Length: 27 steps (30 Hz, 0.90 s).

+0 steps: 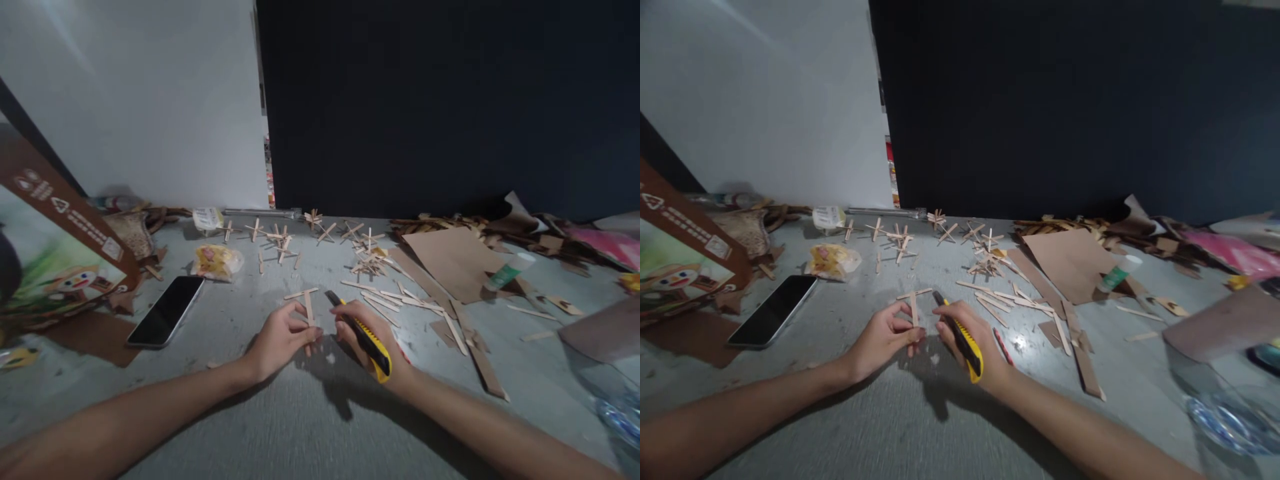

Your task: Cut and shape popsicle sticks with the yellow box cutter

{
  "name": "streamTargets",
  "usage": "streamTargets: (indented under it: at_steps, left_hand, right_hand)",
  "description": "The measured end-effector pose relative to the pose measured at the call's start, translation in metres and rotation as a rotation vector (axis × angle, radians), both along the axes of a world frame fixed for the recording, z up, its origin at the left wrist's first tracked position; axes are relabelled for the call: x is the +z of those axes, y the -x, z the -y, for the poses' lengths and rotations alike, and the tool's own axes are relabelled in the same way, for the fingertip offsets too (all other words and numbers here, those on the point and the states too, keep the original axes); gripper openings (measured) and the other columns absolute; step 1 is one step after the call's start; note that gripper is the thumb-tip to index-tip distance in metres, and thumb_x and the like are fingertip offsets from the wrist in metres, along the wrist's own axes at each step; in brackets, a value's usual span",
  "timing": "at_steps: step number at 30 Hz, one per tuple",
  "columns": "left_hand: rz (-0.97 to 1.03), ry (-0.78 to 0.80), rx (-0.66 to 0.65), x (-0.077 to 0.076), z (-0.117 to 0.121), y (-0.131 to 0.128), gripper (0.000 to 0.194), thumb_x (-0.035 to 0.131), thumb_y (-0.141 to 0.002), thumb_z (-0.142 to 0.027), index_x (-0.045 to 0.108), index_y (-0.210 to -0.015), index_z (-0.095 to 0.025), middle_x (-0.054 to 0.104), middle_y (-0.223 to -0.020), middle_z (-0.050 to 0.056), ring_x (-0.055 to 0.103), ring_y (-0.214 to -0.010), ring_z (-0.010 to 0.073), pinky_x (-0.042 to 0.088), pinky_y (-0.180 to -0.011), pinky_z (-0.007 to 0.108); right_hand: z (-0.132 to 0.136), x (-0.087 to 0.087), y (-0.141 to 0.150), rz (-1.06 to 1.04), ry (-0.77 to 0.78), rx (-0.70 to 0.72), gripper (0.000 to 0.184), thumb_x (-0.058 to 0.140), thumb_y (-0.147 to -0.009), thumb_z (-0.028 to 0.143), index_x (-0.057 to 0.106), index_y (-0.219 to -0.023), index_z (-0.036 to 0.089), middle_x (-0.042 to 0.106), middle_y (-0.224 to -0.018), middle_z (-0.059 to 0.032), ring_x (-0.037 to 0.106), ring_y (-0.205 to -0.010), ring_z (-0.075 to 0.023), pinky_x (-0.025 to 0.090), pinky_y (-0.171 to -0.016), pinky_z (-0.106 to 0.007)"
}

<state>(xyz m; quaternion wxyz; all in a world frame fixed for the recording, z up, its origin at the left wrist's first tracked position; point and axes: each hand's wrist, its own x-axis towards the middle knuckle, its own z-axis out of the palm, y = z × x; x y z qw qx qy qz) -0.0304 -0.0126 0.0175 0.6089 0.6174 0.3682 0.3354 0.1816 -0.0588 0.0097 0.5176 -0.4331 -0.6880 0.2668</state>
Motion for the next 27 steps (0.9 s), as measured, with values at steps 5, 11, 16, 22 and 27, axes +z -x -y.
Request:
streamTargets:
  at_steps: [5,11,16,22,27]
  left_hand:
    - [-0.026,-0.016,-0.017,-0.002,0.004,-0.003,0.055,0.088,-0.075,-0.064,0.053,-0.080,-0.021,0.071,-0.063,0.001,0.064,-0.052,0.0156,0.048,-0.054,0.026]
    - [-0.105,-0.008,-0.035,-0.009,0.008,-0.008,0.044,0.087,-0.076,-0.052,0.056,-0.074,-0.021,0.070,-0.063,0.001,0.060,-0.050,0.0136,0.047,-0.052,0.026]
    - [-0.101,-0.023,-0.048,-0.012,0.007,-0.007,0.038,0.085,-0.078,-0.049,0.060,-0.077,-0.020,0.070,-0.063,0.002,0.062,-0.052,0.0151,0.048,-0.053,0.027]
    - [-0.022,-0.031,-0.092,-0.006,0.003,-0.004,0.051,0.080,-0.083,-0.066,0.063,-0.087,-0.018,0.067,-0.066,0.000,0.062,-0.053,0.0150,0.047,-0.054,0.027]
    - [0.056,-0.031,-0.039,-0.004,-0.003,-0.003,0.052,0.069,-0.091,-0.070,0.061,-0.103,-0.019,0.061,-0.068,-0.003,0.055,-0.055,0.0134,0.040,-0.053,0.026]
  right_hand:
    - [-0.003,0.003,0.000,0.084,-0.021,0.037,0.023,0.071,-0.099,0.045,0.068,-0.090,0.025,0.066,-0.083,-0.0045,0.061,-0.068,-0.0202,0.051,-0.066,-0.034]
    - [-0.007,-0.005,0.005,0.080,-0.007,0.120,0.023,0.078,-0.095,0.046,0.068,-0.091,0.025,0.067,-0.082,-0.0031,0.059,-0.066,-0.0183,0.049,-0.063,-0.031]
    - [-0.008,-0.004,0.006,0.067,-0.008,0.052,0.026,0.064,-0.104,0.045,0.068,-0.088,0.026,0.067,-0.076,-0.0028,0.059,-0.064,-0.0190,0.049,-0.064,-0.032]
    - [-0.008,0.001,0.000,-0.047,0.052,-0.094,0.029,0.071,-0.097,0.055,0.066,-0.089,0.027,0.065,-0.073,-0.0005,0.059,-0.066,-0.0209,0.048,-0.067,-0.034]
    - [-0.001,-0.001,0.002,-0.121,0.085,0.002,0.034,0.062,-0.102,0.057,0.059,-0.121,0.028,0.063,-0.079,0.0002,0.058,-0.067,-0.0205,0.047,-0.064,-0.033]
